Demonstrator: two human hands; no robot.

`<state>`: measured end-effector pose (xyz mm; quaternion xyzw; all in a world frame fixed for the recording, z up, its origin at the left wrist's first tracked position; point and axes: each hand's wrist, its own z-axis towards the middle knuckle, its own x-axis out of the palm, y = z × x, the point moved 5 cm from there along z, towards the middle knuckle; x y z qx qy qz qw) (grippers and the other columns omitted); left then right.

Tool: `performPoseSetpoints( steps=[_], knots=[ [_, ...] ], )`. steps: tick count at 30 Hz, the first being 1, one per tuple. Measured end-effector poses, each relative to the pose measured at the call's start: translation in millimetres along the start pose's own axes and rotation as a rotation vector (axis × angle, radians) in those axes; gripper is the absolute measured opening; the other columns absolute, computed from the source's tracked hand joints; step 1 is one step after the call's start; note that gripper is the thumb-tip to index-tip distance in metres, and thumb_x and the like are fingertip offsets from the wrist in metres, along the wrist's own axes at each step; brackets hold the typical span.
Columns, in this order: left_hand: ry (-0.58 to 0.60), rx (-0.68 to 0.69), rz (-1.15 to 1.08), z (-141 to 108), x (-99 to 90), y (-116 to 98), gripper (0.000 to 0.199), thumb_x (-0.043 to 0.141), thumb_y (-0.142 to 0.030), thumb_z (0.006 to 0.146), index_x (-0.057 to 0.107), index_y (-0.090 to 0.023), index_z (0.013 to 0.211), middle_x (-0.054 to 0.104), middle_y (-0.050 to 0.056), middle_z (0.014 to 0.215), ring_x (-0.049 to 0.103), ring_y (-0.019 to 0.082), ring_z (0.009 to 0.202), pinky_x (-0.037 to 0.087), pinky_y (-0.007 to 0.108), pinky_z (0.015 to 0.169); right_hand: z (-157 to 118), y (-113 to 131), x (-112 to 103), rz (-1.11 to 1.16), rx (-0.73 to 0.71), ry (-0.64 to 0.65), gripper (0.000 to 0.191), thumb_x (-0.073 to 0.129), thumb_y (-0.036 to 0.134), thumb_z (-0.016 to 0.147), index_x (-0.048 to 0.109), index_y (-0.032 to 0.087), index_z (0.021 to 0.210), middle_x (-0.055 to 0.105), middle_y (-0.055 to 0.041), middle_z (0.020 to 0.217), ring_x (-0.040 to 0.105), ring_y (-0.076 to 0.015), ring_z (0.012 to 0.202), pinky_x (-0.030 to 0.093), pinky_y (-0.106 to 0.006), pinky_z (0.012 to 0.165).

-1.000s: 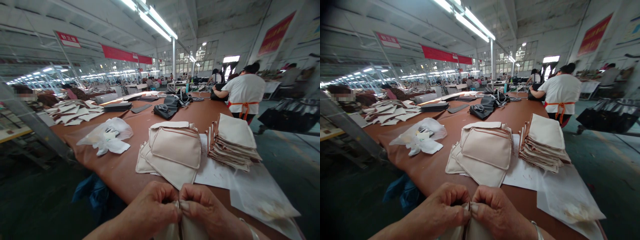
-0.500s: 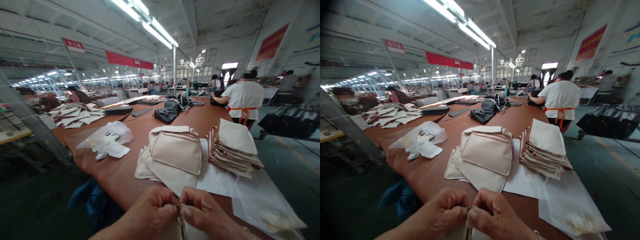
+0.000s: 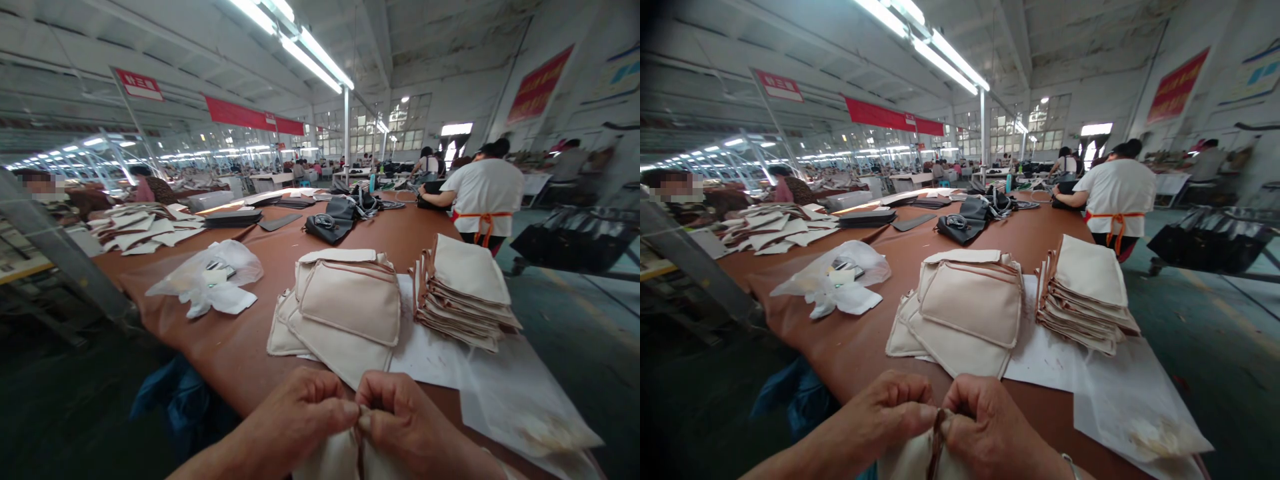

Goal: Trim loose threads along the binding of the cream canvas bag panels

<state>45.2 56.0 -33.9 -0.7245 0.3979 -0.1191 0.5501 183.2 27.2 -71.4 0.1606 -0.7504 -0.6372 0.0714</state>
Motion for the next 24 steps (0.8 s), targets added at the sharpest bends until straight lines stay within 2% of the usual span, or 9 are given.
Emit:
performPoseSetpoints(
  steps=[4,9,12,17,19,21,24],
  knots=[
    [0.005,-0.028,0.02,3,2.4,5,0.023,0.066,-0.035,0.072,0.055,-0.015,0.067,0.041,-0.006,0.058,0.03,0.01,0.057,0.021,0.022,0.048,-1,-4,-2,-0.08,-0.033,-0.059,0.013,0.058,0.028,0.072,0.053,0.016,0.071,0.044,0.0035,0.062,0.035,-0.0112,0.06,0.027,-0.023,0.053],
    [-0.073,-0.022,0.13,-2,4.9,-3,0.016,0.056,-0.022,0.074,0.051,-0.016,0.06,0.037,-0.006,0.054,0.03,0.01,0.054,0.02,0.022,0.046,-4,0,-6,-0.185,-0.066,-0.142,0.011,0.054,0.027,0.07,0.052,0.016,0.067,0.043,0.0039,0.058,0.036,-0.0114,0.058,0.028,-0.024,0.053],
    [-0.111,0.047,0.206,-4,4.4,-7,0.016,0.051,-0.016,0.075,0.049,-0.017,0.059,0.038,-0.006,0.054,0.033,0.01,0.054,0.024,0.021,0.048,-7,6,-6,-0.191,-0.081,-0.233,0.012,0.056,0.027,0.07,0.053,0.016,0.066,0.044,0.0039,0.058,0.037,-0.011,0.057,0.029,-0.023,0.052],
    [-0.07,0.196,0.378,-3,6.4,-4,0.016,0.05,-0.014,0.077,0.05,-0.016,0.061,0.042,-0.005,0.058,0.038,0.01,0.056,0.025,0.021,0.05,-11,6,-2,-0.189,-0.096,-0.313,0.012,0.055,0.022,0.068,0.063,0.013,0.069,0.05,0.0027,0.056,0.042,-0.0104,0.053,0.031,-0.022,0.051],
    [-0.077,0.187,0.38,-3,6.7,-2,0.014,0.05,-0.012,0.075,0.052,-0.016,0.062,0.044,-0.005,0.058,0.04,0.01,0.057,0.026,0.02,0.051,-12,2,-1,-0.215,-0.152,-0.334,0.013,0.055,0.019,0.068,0.066,0.013,0.069,0.055,0.0015,0.056,0.046,-0.0108,0.052,0.033,-0.022,0.051],
    [-0.093,0.119,0.325,-3,6.2,1,0.011,0.051,-0.012,0.073,0.057,-0.015,0.064,0.047,-0.005,0.059,0.042,0.01,0.058,0.028,0.02,0.052,-12,0,-2,-0.236,-0.255,-0.357,0.014,0.055,0.015,0.067,0.069,0.014,0.07,0.06,-0.0002,0.059,0.052,-0.0117,0.054,0.038,-0.021,0.052],
    [-0.061,0.026,0.145,-5,6.2,6,0.01,0.053,-0.015,0.072,0.063,-0.014,0.069,0.05,-0.005,0.059,0.039,0.01,0.057,0.029,0.02,0.053,-15,2,-3,-0.273,-0.502,-0.357,0.019,0.053,0.008,0.065,0.07,0.015,0.07,0.064,-0.0006,0.06,0.058,-0.0114,0.053,0.041,-0.018,0.051]
  ],
)
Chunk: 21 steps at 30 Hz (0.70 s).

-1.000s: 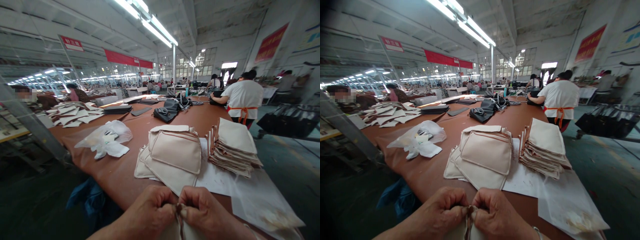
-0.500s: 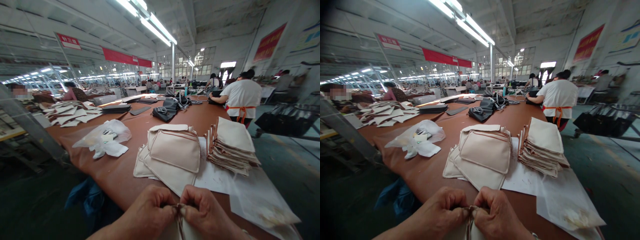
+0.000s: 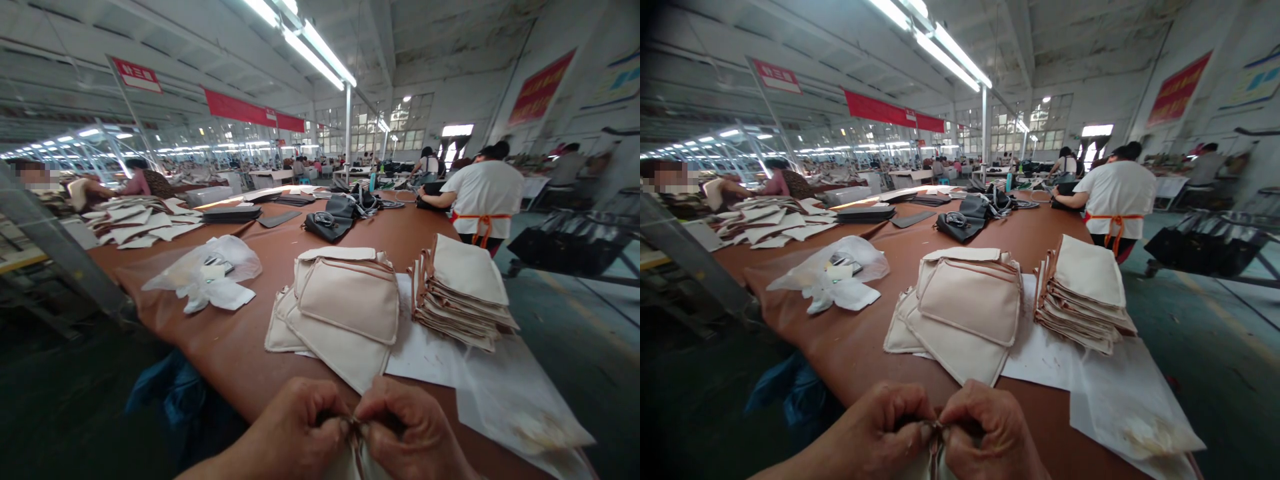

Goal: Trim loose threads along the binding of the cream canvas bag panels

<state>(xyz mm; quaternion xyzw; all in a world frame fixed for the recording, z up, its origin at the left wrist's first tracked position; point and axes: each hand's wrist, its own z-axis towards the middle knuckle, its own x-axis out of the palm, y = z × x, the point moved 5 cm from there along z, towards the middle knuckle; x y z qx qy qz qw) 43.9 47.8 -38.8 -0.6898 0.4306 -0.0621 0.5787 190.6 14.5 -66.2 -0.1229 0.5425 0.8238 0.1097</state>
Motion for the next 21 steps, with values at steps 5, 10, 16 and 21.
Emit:
performPoseSetpoints(
  steps=[5,10,16,21],
  knots=[
    [0.195,0.023,-0.374,-5,3.6,1,0.026,0.058,-0.035,0.084,0.063,-0.012,0.072,0.047,-0.003,0.063,0.035,0.01,0.059,0.028,0.021,0.054,-5,8,-5,-0.015,-0.306,0.05,0.019,0.053,0.006,0.072,0.068,0.017,0.078,0.06,-0.0015,0.064,0.055,-0.0105,0.052,0.039,-0.018,0.049],
    [0.294,0.014,-0.394,-4,8.5,8,0.053,0.057,-0.064,0.085,0.053,-0.015,0.067,0.038,-0.005,0.057,0.025,0.008,0.05,0.018,0.025,0.046,-15,5,-7,-0.117,-0.392,0.166,0.011,0.058,0.018,0.089,0.068,0.02,0.089,0.054,-0.0007,0.069,0.051,-0.011,0.056,0.037,-0.02,0.05],
    [0.332,-0.061,-0.344,-6,10.1,14,0.053,0.069,-0.063,0.076,0.06,-0.012,0.076,0.041,-0.003,0.062,0.027,0.008,0.053,0.016,0.025,0.046,-20,11,-5,-0.25,-0.532,0.107,0.017,0.054,0.022,0.095,0.066,0.02,0.083,0.051,0.0008,0.064,0.045,-0.01,0.052,0.031,-0.022,0.047],
    [0.318,0.074,-0.274,-10,9.2,6,0.046,0.061,-0.056,0.087,0.053,-0.014,0.072,0.038,-0.004,0.066,0.028,0.009,0.058,0.02,0.024,0.049,-12,13,-11,0.054,-0.243,0.194,0.007,0.062,0.021,0.085,0.062,0.019,0.092,0.054,0.0012,0.069,0.046,-0.0109,0.057,0.034,-0.021,0.051]
  ],
)
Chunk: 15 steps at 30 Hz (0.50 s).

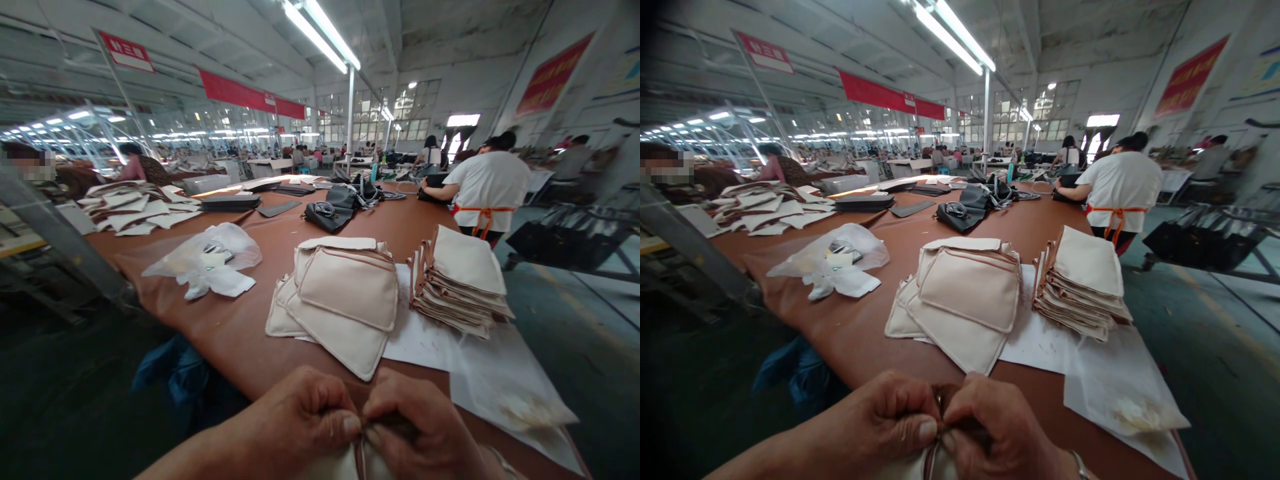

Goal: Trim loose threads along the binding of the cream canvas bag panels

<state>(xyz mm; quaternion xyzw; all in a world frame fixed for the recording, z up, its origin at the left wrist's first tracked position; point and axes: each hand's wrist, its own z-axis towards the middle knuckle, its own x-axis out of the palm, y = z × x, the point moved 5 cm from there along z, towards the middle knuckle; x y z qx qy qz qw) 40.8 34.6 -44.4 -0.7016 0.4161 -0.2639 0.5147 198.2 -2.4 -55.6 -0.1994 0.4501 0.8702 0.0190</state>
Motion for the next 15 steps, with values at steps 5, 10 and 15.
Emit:
performPoseSetpoints(
  steps=[5,10,15],
  knots=[
    [0.048,0.048,-0.059,-1,7.5,-7,0.04,0.058,-0.051,0.091,0.052,-0.014,0.077,0.036,-0.006,0.065,0.026,0.008,0.057,0.021,0.021,0.049,-4,-5,0,0.456,0.52,0.192,0.044,0.047,0.053,0.096,0.061,0.013,0.085,0.051,-0.0002,0.072,0.041,-0.0108,0.062,0.033,-0.021,0.055],
    [0.058,0.134,-0.059,-5,15.5,-19,0.035,0.058,-0.043,0.094,0.056,-0.012,0.077,0.043,-0.003,0.07,0.034,0.008,0.06,0.028,0.02,0.053,-11,0,14,0.726,0.564,0.171,0.04,0.066,0.048,0.088,0.051,0.015,0.07,0.04,0.0043,0.064,0.031,-0.0069,0.054,0.023,-0.02,0.047],
    [0.072,0.16,-0.278,-6,24.0,-11,0.034,0.066,-0.043,0.088,0.055,-0.013,0.075,0.046,-0.003,0.066,0.035,0.007,0.054,0.026,0.02,0.049,-19,1,35,1.095,0.53,0.015,0.037,0.071,0.041,0.084,0.05,0.016,0.067,0.039,0.0063,0.057,0.027,-0.0047,0.046,0.021,-0.019,0.043]
  ],
)
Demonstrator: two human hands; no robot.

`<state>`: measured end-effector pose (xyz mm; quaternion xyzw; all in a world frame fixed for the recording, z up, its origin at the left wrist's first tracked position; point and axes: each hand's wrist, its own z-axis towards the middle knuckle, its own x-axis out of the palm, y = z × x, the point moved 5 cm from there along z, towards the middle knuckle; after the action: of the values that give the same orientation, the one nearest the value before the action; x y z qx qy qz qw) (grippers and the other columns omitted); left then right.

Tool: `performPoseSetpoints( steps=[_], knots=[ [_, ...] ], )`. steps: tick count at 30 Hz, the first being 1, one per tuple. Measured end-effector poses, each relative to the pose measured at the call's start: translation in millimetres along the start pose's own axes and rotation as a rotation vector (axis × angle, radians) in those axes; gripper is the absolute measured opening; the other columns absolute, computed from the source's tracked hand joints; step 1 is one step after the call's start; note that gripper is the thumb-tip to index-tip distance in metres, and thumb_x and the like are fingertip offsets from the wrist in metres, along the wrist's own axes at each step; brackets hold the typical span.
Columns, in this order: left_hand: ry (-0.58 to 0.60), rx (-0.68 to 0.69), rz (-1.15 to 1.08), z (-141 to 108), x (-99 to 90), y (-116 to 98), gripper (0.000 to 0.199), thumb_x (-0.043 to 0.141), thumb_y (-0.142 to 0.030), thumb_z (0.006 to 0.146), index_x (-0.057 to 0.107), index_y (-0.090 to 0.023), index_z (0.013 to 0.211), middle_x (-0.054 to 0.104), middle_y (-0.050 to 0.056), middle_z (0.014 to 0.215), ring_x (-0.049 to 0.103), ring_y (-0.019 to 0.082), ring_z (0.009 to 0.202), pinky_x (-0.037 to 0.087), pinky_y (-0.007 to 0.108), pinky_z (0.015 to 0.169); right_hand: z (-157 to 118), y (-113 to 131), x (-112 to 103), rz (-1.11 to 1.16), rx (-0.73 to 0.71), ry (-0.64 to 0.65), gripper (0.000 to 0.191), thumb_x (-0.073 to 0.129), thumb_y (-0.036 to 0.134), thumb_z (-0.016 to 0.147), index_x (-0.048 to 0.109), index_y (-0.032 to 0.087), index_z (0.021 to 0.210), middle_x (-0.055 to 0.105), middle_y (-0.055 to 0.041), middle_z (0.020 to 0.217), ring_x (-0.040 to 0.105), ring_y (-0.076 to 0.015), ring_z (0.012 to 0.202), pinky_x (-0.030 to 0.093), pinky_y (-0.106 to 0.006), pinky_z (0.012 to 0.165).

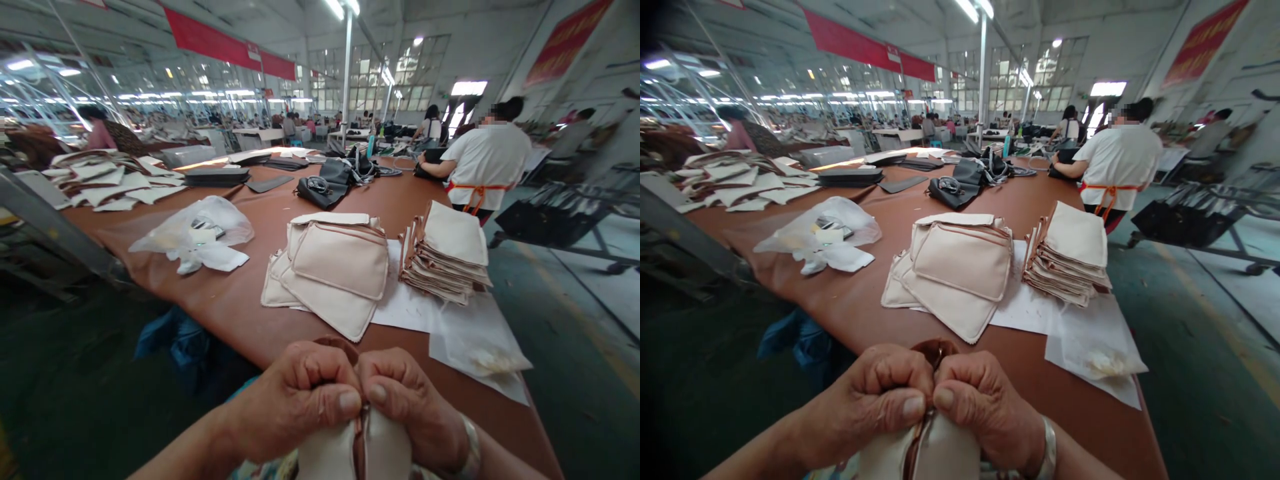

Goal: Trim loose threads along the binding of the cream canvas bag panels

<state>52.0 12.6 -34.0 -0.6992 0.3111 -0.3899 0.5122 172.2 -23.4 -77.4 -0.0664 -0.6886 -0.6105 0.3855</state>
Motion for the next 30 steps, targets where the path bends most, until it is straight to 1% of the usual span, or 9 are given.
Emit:
performPoseSetpoints(
  steps=[4,6,9,14,17,19,22,26,30],
  knots=[
    [0.011,-0.018,-0.048,-1,-5.2,5,0.044,0.067,-0.056,0.083,0.054,-0.014,0.076,0.047,-0.003,0.066,0.035,0.007,0.052,0.026,0.02,0.048,0,-4,1,0.077,-0.016,0.0,0.033,0.07,0.04,0.084,0.053,0.015,0.07,0.043,0.0036,0.064,0.031,-0.0062,0.05,0.024,-0.02,0.046],
    [-0.025,0.006,0.08,-3,-9.0,-4,0.054,0.051,-0.065,0.089,0.059,-0.013,0.077,0.05,0.0,0.069,0.039,0.009,0.057,0.03,0.021,0.052,1,3,3,0.021,-0.024,0.011,0.034,0.07,0.04,0.085,0.053,0.015,0.07,0.043,0.0023,0.068,0.033,-0.0073,0.055,0.024,-0.02,0.049],
    [-0.107,0.015,0.287,-6,-11.3,-19,0.064,0.031,-0.063,0.098,0.064,-0.011,0.08,0.054,0.003,0.075,0.044,0.012,0.068,0.034,0.023,0.062,2,20,8,-0.181,-0.076,0.066,0.036,0.067,0.041,0.087,0.051,0.015,0.068,0.041,0.0022,0.07,0.032,-0.0086,0.06,0.025,-0.021,0.053],
    [-0.015,-0.083,0.203,-5,0.0,-22,0.05,0.052,-0.059,0.091,0.048,-0.016,0.067,0.032,-0.006,0.063,0.024,0.008,0.056,0.019,0.024,0.049,1,36,11,-0.488,-0.156,0.107,0.037,0.061,0.042,0.092,0.049,0.016,0.067,0.041,0.0027,0.067,0.033,-0.0099,0.062,0.027,-0.023,0.056],
    [0.053,-0.12,0.236,-6,5.2,-20,0.051,0.057,-0.061,0.087,0.041,-0.018,0.065,0.032,-0.007,0.061,0.025,0.007,0.052,0.018,0.023,0.046,-3,34,9,-0.524,-0.115,0.138,0.036,0.059,0.043,0.092,0.049,0.017,0.07,0.043,0.0018,0.069,0.034,-0.0101,0.061,0.027,-0.023,0.055],
    [0.067,-0.097,0.334,-8,7.5,-23,0.052,0.055,-0.061,0.089,0.04,-0.018,0.064,0.035,-0.006,0.062,0.028,0.008,0.054,0.021,0.022,0.047,-4,34,9,-0.537,-0.056,0.154,0.039,0.054,0.048,0.094,0.047,0.018,0.071,0.042,0.0021,0.069,0.034,-0.0101,0.06,0.027,-0.023,0.054],
    [0.014,-0.006,0.533,-12,10.1,-30,0.05,0.051,-0.056,0.093,0.036,-0.019,0.063,0.033,-0.005,0.065,0.028,0.009,0.058,0.021,0.024,0.05,0,39,14,-0.66,0.015,0.22,0.047,0.046,0.056,0.096,0.043,0.019,0.067,0.038,0.003,0.066,0.032,-0.0097,0.058,0.026,-0.023,0.053],
    [-0.062,0.123,0.706,-16,12.6,-31,0.046,0.049,-0.05,0.096,0.036,-0.019,0.064,0.036,-0.004,0.066,0.03,0.01,0.06,0.023,0.026,0.054,5,41,21,-0.666,0.004,0.292,0.049,0.053,0.056,0.092,0.045,0.018,0.062,0.036,0.0051,0.058,0.03,-0.008,0.052,0.024,-0.023,0.049],
    [-0.021,0.116,0.397,-12,7.7,-15,0.051,0.052,-0.063,0.089,0.043,-0.019,0.066,0.039,-0.004,0.063,0.032,0.01,0.057,0.026,0.025,0.052,7,31,19,-0.523,-0.039,0.246,0.046,0.061,0.051,0.087,0.047,0.018,0.06,0.037,0.0052,0.056,0.031,-0.0076,0.05,0.024,-0.023,0.048]
  ],
)
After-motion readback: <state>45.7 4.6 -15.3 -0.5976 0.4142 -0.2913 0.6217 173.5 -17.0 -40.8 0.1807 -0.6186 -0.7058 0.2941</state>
